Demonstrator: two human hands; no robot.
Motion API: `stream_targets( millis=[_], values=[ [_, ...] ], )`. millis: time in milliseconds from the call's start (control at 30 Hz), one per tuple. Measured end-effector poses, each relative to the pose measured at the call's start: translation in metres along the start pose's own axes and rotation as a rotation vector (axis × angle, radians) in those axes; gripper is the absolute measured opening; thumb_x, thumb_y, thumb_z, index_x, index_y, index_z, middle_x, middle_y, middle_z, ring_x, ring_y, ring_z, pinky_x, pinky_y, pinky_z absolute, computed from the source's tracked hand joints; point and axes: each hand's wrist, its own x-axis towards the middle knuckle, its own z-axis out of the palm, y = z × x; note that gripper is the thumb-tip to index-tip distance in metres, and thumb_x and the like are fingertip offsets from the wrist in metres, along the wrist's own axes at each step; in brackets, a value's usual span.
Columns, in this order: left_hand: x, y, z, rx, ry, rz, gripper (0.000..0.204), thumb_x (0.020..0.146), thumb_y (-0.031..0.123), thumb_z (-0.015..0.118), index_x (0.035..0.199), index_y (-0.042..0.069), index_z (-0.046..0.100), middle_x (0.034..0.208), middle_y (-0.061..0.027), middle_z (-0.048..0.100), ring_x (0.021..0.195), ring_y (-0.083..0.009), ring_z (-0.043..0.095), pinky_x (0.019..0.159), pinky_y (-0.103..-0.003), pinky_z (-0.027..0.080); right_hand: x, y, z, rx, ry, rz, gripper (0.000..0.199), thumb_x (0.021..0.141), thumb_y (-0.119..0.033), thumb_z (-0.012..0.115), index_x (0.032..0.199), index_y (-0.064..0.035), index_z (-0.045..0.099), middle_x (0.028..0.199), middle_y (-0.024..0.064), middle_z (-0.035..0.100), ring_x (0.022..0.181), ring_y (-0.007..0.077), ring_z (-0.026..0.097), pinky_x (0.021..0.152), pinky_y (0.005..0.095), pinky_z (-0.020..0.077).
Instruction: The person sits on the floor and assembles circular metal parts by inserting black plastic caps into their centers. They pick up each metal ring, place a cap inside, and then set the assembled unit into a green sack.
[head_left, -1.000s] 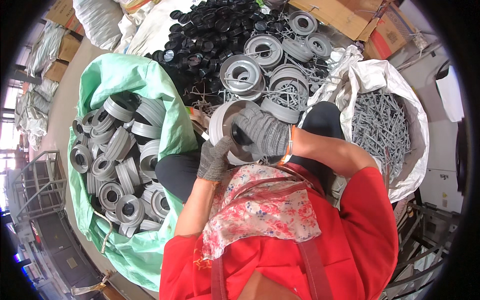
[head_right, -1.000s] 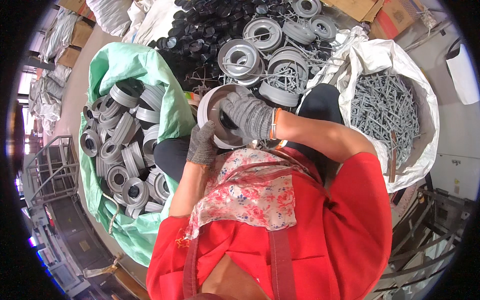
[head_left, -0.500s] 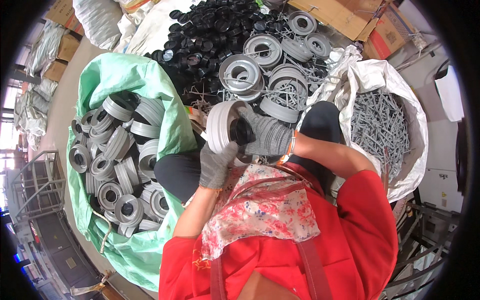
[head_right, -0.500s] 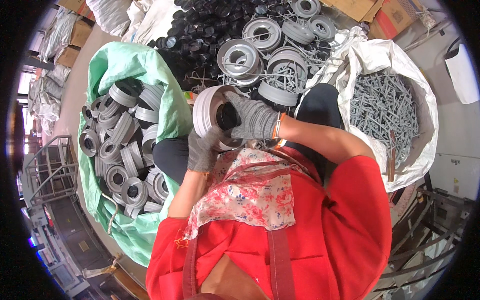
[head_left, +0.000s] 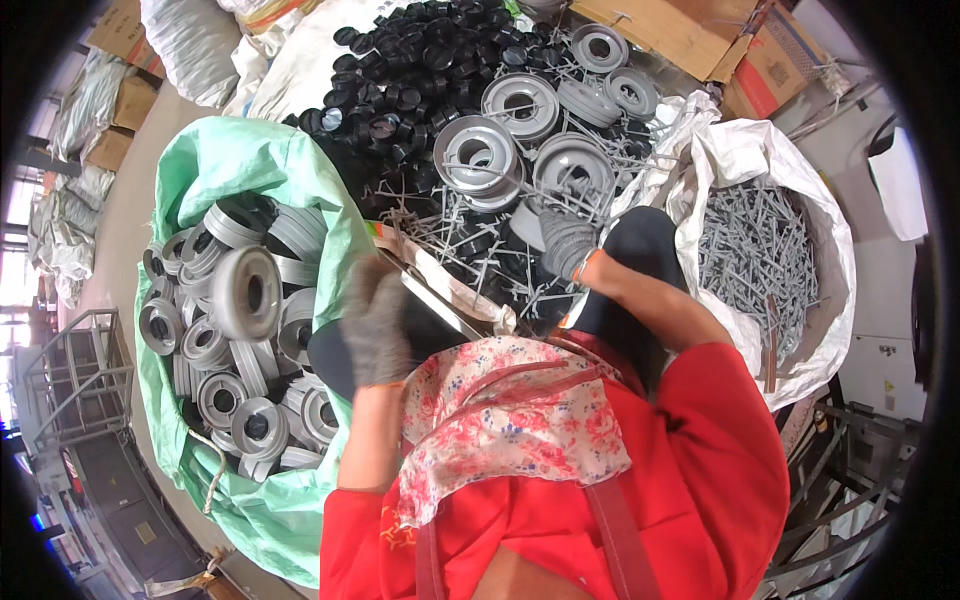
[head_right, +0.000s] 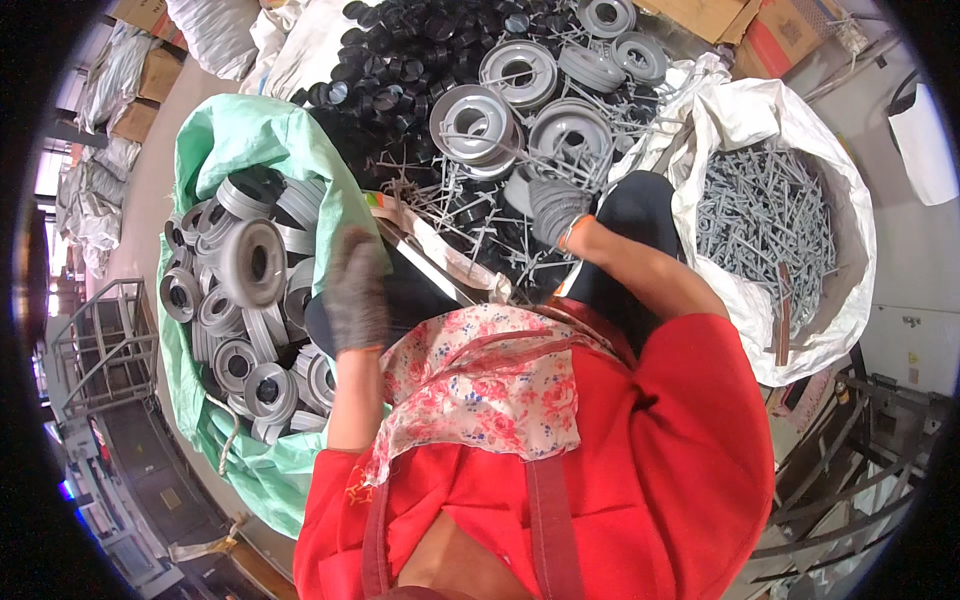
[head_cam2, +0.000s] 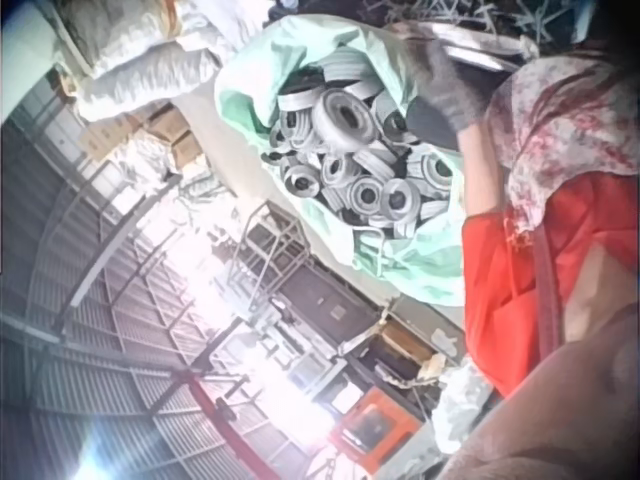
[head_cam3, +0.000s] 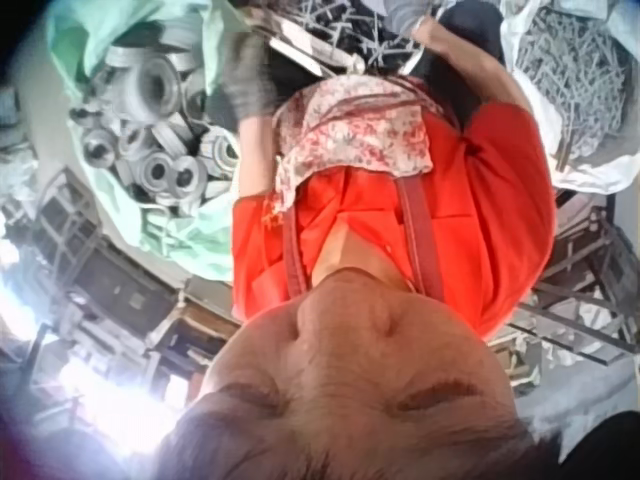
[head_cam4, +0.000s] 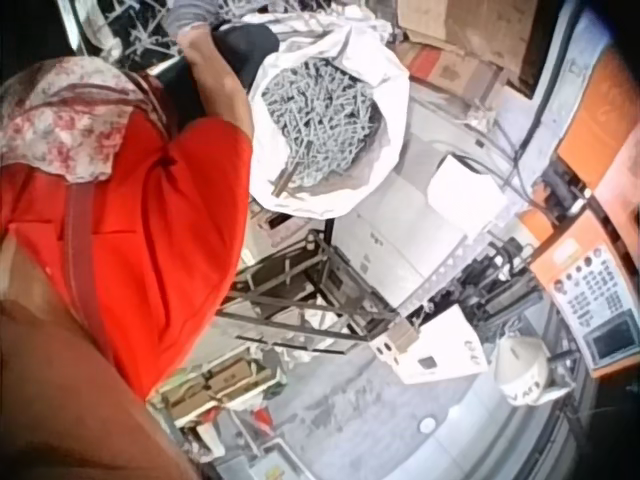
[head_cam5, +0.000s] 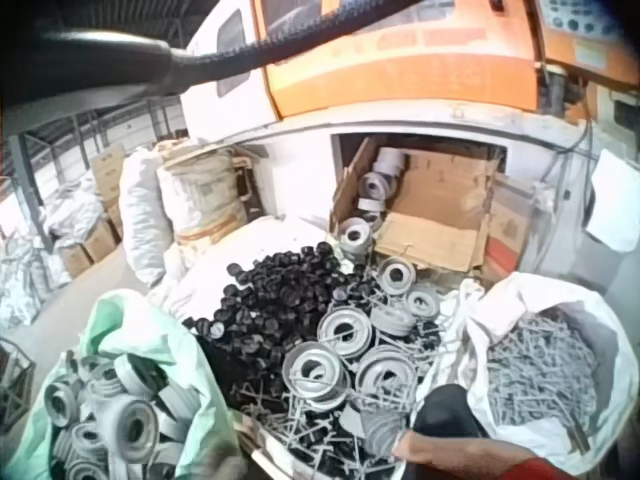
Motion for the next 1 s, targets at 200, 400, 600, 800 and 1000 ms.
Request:
stream_targets(
  millis=[200,400,600,800,1000],
  values=[
    [0.004,-0.068,0.088,-0.946,-0.230,-0.781,0.050,0.084,0.027,0.065,0.124,0.005,0.046,0.111,-0.0143,0.056,0.097,-0.0260,0.059,0.075,-0.039,0.051,-0.054,-0.072,-0.028,0.313,0.385,-0.343,0.049,0.077,-0.034,0.058,0.112,-0.0005,0.053,0.087,0.0211,0.061,0.082,0.0387,0.061,0.075,0.0527,0.0438],
    [0.020,-0.045,0.060,0.838,-0.344,0.544,0.077,0.059,0.028,0.076,0.122,-0.005,0.046,0.105,-0.0237,0.058,0.102,-0.0359,0.055,0.099,-0.040,0.037,-0.032,-0.008,-0.045,0.387,0.121,-0.155,0.022,0.075,-0.025,0.060,0.086,-0.0058,0.064,0.080,0.0174,0.063,0.080,0.0319,0.062,0.073,0.0409,0.0492],
    [0.024,-0.041,0.046,0.266,-0.229,0.177,0.058,0.066,0.022,0.077,0.112,-0.004,0.054,0.094,-0.0146,0.065,0.083,-0.0197,0.063,0.073,-0.031,0.050,0.033,0.093,0.034,-0.088,-0.032,-0.183,0.022,0.079,-0.012,0.047,0.094,-0.0019,0.058,0.083,0.0185,0.062,0.080,0.0312,0.061,0.073,0.0433,0.0478],
    [0.005,-0.039,0.032,0.008,-0.175,-0.171,0.030,0.071,0.014,0.073,0.097,0.002,0.063,0.086,-0.0069,0.065,0.075,-0.0144,0.062,0.068,-0.028,0.051,0.058,0.062,0.018,-0.185,-0.392,-0.062,0.032,0.081,-0.018,0.047,0.107,-0.0040,0.058,0.114,0.0213,0.056,0.103,0.0349,0.056,0.092,0.0432,0.0430],
    [-0.001,-0.047,0.038,-0.383,-0.131,-0.210,0.033,0.075,0.012,0.071,0.105,0.002,0.060,0.092,-0.0062,0.065,0.079,-0.0158,0.063,0.066,-0.028,0.052,0.048,0.015,-0.058,0.274,-0.050,-0.045,0.029,0.074,-0.027,0.062,0.089,-0.0032,0.065,0.100,0.0177,0.061,0.098,0.0329,0.058,0.087,0.0396,0.0427]
  ],
)
